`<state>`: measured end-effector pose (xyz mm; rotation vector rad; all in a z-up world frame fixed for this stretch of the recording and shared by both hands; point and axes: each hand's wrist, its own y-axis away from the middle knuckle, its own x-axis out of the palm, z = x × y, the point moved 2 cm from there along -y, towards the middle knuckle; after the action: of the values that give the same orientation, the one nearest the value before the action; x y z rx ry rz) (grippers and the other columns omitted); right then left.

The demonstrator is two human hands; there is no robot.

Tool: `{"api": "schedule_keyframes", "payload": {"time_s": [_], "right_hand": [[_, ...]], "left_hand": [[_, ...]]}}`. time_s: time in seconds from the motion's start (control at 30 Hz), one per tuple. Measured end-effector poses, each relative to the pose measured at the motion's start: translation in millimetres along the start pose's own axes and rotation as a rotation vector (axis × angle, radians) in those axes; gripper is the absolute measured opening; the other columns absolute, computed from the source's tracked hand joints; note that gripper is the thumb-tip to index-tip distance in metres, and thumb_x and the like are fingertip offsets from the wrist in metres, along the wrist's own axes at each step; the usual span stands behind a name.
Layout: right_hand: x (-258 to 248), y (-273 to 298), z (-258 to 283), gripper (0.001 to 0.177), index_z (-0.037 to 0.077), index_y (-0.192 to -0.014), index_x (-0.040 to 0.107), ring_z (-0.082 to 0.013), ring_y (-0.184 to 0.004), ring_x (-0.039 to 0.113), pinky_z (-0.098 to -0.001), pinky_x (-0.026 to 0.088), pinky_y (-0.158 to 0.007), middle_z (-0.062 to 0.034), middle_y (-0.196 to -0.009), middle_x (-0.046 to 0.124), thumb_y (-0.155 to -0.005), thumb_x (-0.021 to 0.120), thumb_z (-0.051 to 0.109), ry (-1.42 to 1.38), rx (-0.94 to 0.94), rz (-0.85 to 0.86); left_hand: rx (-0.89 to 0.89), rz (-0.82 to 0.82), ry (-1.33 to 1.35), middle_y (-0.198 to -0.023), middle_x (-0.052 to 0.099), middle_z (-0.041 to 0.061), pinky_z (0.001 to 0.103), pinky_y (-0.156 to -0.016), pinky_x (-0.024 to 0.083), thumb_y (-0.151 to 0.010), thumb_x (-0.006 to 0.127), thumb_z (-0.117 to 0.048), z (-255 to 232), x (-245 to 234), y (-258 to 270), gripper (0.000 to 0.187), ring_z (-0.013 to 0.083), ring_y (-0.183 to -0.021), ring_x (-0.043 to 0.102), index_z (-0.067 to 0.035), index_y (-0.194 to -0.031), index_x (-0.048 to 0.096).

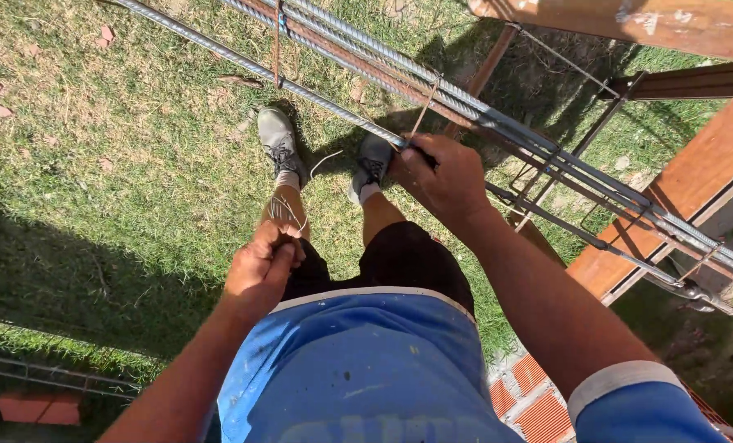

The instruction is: The person ties steel rebar rods together using wire and pliers. They wrap the wire around the intersection of the rods and twist it tight with the pliers to secure the structure.

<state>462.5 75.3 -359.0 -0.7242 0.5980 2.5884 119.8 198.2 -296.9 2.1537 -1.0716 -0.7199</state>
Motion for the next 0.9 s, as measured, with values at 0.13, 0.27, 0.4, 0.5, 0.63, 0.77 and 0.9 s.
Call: {"api": "schedule_keyframes", "payload": {"time_s": [0.13, 0.27, 0.4, 0.5, 0.63, 0.77, 0.9], "right_hand": [[-4.2, -1.2, 8.1, 0.026, 0.008, -0.132, 0.082, -0.0480, -0.113, 0.077, -0.0555, 0.065, -0.095, -0.0204, -0.117, 0.083, -0.114, 0.073, 0.022, -0.008, 0.007, 0.010], [-3.1, -0.3, 3.9, 0.024, 0.009, -0.129, 0.083, -0.0497, -0.106, 0.078, -0.0549, 0.067, -0.083, -0.0194, -0.112, 0.083, -0.113, 0.076, 0.025, -0.001, 0.010, 0.001], [-3.9, 1.8, 4.5, 0.021, 0.013, -0.128, 0.084, -0.0474, -0.103, 0.079, -0.0539, 0.067, -0.079, -0.0169, -0.109, 0.084, -0.113, 0.075, 0.025, -0.004, 0.012, -0.004], [-4.2, 3.7, 2.9, 0.022, 0.016, -0.128, 0.084, -0.0458, -0.103, 0.080, -0.0527, 0.067, -0.076, -0.0154, -0.108, 0.084, -0.111, 0.078, 0.029, -0.003, 0.022, -0.020], [-4.8, 3.9, 1.9, 0.026, 0.008, -0.129, 0.082, -0.0525, -0.100, 0.078, -0.0589, 0.069, -0.075, -0.0228, -0.107, 0.083, -0.114, 0.076, 0.028, -0.042, -0.006, -0.001], [-9.9, 7.1, 10.8, 0.028, 0.006, -0.130, 0.081, -0.0546, -0.102, 0.077, -0.0607, 0.069, -0.077, -0.0254, -0.109, 0.082, -0.114, 0.076, 0.028, -0.087, 0.014, 0.006], [-14.0, 8.4, 17.2, 0.029, 0.006, -0.132, 0.080, -0.0554, -0.104, 0.077, -0.0630, 0.069, -0.079, -0.0260, -0.111, 0.082, -0.115, 0.073, 0.029, -0.112, 0.019, 0.019]], "left_hand": [[0.147, 0.031, 0.084, -0.082, 0.079, 0.007, 0.035, -0.069, 0.065, -0.105, 0.061, -0.001, -3.6, 12.5, -22.7, 0.020, 0.0197, -0.073, 0.076, -0.014, -0.117, 0.071], [0.235, 0.047, 0.111, -0.077, 0.078, 0.007, 0.035, -0.064, 0.063, -0.105, 0.060, -0.001, -2.5, 22.1, -31.3, 0.019, 0.0190, -0.066, 0.075, -0.011, -0.115, 0.073], [0.242, 0.043, 0.142, -0.075, 0.076, 0.007, 0.034, -0.064, 0.061, -0.106, 0.061, -0.001, -0.2, 16.0, -26.8, 0.017, 0.0184, -0.064, 0.072, -0.010, -0.114, 0.073], [0.237, 0.037, 0.107, -0.078, 0.080, 0.007, 0.034, -0.066, 0.064, -0.103, 0.064, -0.001, 2.0, 7.0, -21.4, 0.018, 0.0185, -0.067, 0.077, -0.010, -0.112, 0.076], [0.319, -0.019, -0.156, -0.077, 0.076, 0.006, 0.042, -0.079, 0.061, -0.088, 0.081, -0.012, -40.5, 6.8, -32.8, 0.047, 0.0270, -0.067, 0.075, -0.020, -0.134, 0.078], [0.396, -0.063, -0.328, -0.066, 0.070, -0.001, 0.040, -0.078, 0.058, -0.088, 0.080, -0.017, -80.5, 25.4, -75.9, 0.048, 0.0237, -0.058, 0.070, -0.025, -0.135, 0.074], [0.458, -0.114, -0.394, -0.062, 0.066, -0.002, 0.039, -0.074, 0.058, -0.090, 0.080, -0.024, -102.7, 64.0, -123.3, 0.036, 0.0228, -0.055, 0.068, -0.025, -0.125, 0.070]]}}
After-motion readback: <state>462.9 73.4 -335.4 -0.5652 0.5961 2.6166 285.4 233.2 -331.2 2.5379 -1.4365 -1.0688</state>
